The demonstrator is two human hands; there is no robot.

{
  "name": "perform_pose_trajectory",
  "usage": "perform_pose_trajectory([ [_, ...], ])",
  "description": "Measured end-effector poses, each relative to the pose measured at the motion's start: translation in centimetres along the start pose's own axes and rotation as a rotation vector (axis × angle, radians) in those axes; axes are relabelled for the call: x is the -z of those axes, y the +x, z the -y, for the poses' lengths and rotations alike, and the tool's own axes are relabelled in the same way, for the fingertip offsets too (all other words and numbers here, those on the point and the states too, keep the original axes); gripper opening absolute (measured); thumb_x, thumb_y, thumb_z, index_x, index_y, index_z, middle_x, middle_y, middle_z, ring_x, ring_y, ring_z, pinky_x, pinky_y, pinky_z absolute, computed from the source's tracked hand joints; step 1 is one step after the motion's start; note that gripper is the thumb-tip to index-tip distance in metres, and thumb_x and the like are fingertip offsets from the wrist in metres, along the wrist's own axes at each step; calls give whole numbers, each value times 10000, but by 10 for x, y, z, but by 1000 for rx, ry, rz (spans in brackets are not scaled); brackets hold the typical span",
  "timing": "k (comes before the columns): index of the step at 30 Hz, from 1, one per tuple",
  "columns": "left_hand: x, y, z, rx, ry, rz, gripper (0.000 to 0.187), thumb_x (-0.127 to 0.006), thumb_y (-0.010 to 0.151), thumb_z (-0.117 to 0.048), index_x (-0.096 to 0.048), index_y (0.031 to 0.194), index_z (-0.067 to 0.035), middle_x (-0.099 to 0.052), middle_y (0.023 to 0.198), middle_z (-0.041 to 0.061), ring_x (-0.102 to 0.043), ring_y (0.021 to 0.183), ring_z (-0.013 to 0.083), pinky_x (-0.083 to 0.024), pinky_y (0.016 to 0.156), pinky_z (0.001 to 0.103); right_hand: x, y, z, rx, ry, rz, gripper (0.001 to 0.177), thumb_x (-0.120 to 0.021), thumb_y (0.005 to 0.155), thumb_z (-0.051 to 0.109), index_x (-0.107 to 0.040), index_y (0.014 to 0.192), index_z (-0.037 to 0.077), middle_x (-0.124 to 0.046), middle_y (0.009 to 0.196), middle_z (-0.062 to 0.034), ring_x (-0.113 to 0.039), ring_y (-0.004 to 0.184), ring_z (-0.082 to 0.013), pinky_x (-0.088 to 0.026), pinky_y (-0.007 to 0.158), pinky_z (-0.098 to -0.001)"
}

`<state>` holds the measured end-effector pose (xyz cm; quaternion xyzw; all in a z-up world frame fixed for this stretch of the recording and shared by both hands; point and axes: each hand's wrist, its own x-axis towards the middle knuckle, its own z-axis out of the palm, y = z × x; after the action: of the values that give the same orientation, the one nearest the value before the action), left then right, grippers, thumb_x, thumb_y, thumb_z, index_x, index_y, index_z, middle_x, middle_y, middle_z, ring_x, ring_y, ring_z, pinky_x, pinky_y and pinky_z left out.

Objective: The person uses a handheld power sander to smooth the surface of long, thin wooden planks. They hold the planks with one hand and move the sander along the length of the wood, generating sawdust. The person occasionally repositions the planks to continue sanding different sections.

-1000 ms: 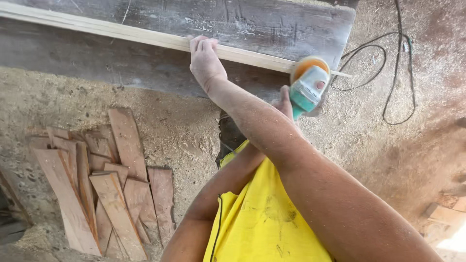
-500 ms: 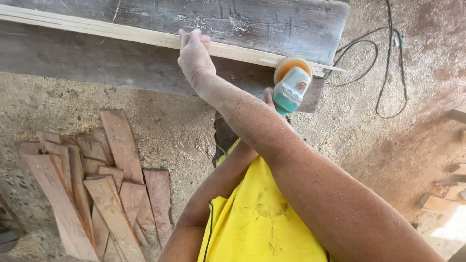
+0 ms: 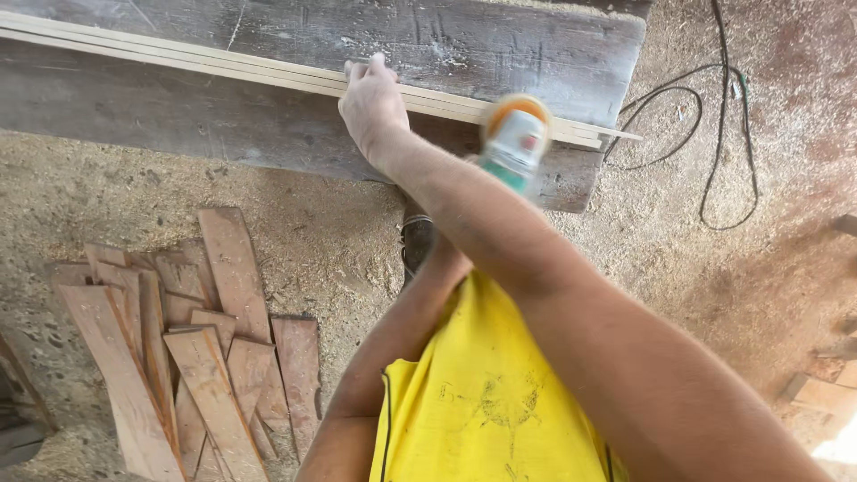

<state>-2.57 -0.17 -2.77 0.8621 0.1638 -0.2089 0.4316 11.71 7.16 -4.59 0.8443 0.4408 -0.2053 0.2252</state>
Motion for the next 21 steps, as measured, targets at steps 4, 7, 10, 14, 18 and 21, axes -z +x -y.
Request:
perform_pose_trajectory([
  [4,48,14,21,56,-13,-100,751,-790,743,-117,-351,1341,-1,-712,1010,171,-752,855,287,-660,825,398,30,-56,-75,-180,609,-524,164,-654,846,1,-715,991,46,-693,963,-153,-683,804,-273,-579,722,-396],
  [7,96,18,31,260,-124,-101,784,-769,714,-93,-330,1357,-5,-714,1024,165,-768,839,273,-680,782,383,-22,-159,-120,-187,822,-842,319,-693,894,4,-716,1212,-1,-681,1165,-197,-652,1047,-370,-524,847,-487],
  [10,121,14,21,340,-107,-186,814,-775,696,-58,-331,1377,-15,-704,993,167,-740,804,305,-638,715,413,-103,-212,-108,-346,747,-439,944,-828,878,218,-324,1626,-59,-421,1560,-289,-338,1503,-437,-283,1244,-557],
  [14,84,-2,2,278,-179,-5,844,-729,692,-64,-285,1408,-8,-699,992,178,-751,781,325,-655,671,414,-203,-221,-72,-421,730,-439,799,-853,857,251,-462,1493,-35,-514,1331,-233,-467,1235,-404,-369,1126,-528],
  [18,61,-10,4,79,46,11,844,-786,742,-111,-296,1423,-10,-717,954,277,-716,896,445,-585,798,517,-246,-215,-58,-423,775,-582,316,-780,1024,170,-649,1306,107,-576,1207,-76,-509,1133,-283,-448,1101,-430],
  [21,84,2,21,60,28,9,866,-845,706,-170,-298,1357,-6,-704,954,271,-717,892,430,-606,780,505,-258,-213,-57,-476,698,-618,180,-753,1072,146,-693,1241,130,-594,1153,-29,-518,1096,-244,-468,1098,-382],
])
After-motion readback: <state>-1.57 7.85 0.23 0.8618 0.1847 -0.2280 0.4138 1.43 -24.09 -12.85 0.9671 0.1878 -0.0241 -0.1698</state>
